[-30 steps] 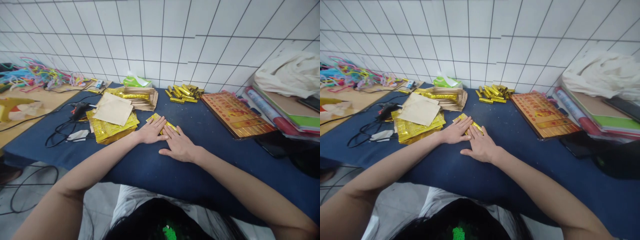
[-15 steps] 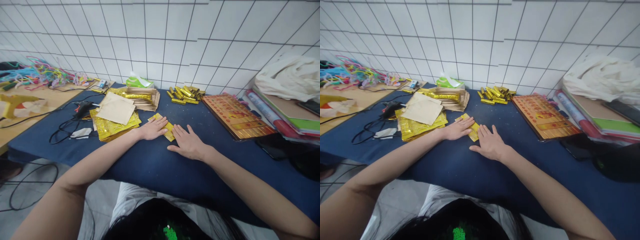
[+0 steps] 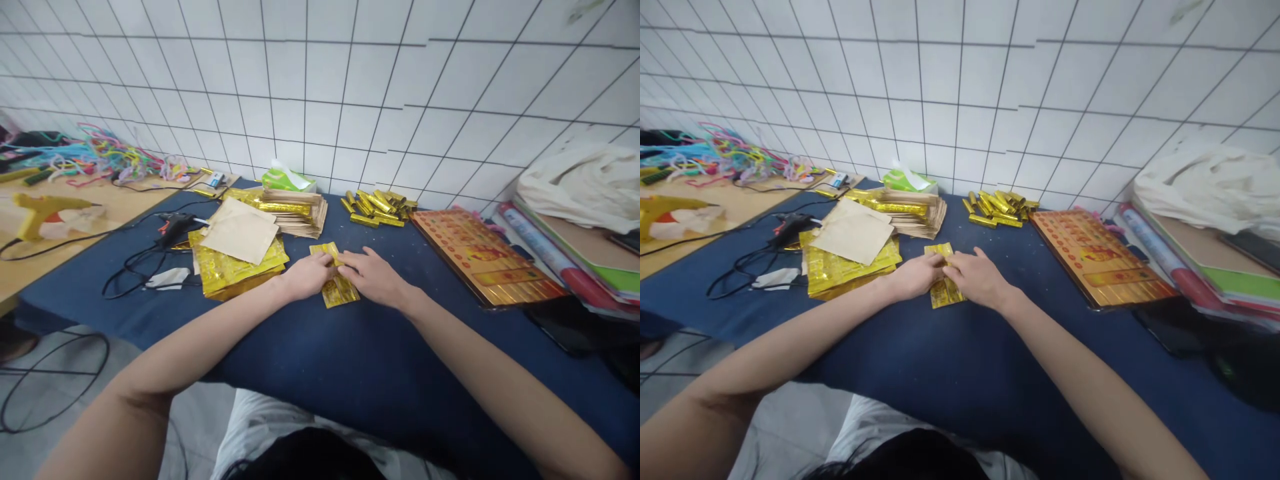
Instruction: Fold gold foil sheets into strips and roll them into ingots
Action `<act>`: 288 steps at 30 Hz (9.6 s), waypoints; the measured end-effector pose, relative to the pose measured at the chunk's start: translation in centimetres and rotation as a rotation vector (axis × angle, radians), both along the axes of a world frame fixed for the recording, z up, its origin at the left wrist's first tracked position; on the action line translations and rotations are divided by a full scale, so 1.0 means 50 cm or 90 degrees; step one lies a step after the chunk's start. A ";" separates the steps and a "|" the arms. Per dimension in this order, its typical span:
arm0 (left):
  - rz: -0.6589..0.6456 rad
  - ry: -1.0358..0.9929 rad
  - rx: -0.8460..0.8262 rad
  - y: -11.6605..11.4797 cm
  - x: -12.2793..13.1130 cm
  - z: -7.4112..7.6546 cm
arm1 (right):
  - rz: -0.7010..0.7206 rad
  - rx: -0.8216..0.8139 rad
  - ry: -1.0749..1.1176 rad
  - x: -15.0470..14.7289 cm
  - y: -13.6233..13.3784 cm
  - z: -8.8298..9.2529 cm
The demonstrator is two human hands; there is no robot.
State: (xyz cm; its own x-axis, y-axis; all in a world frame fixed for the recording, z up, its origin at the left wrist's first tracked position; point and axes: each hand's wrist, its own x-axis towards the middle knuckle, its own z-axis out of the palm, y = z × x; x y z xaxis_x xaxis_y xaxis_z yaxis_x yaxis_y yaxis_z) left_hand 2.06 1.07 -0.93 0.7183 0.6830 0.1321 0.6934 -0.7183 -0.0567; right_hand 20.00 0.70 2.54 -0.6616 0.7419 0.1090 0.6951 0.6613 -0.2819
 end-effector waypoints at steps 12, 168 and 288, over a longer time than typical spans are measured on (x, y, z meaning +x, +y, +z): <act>0.002 -0.034 -0.026 -0.038 -0.005 -0.021 | -0.009 0.036 -0.128 -0.005 0.085 -0.082; 0.074 -0.257 -0.327 0.015 -0.002 0.029 | -0.171 -0.174 0.162 0.010 0.028 -0.044; 0.027 -0.022 -0.129 -0.135 -0.069 0.000 | 0.105 0.161 -0.138 0.003 -0.145 -0.063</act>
State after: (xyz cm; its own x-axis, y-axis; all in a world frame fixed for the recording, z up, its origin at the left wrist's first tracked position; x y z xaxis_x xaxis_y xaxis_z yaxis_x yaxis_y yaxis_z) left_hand -1.38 -5.69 -0.93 0.6859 0.7275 0.0135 0.7222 -0.6829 0.1099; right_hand 20.17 -6.53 -0.58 -0.7976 0.5912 0.1195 0.5993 0.7992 0.0465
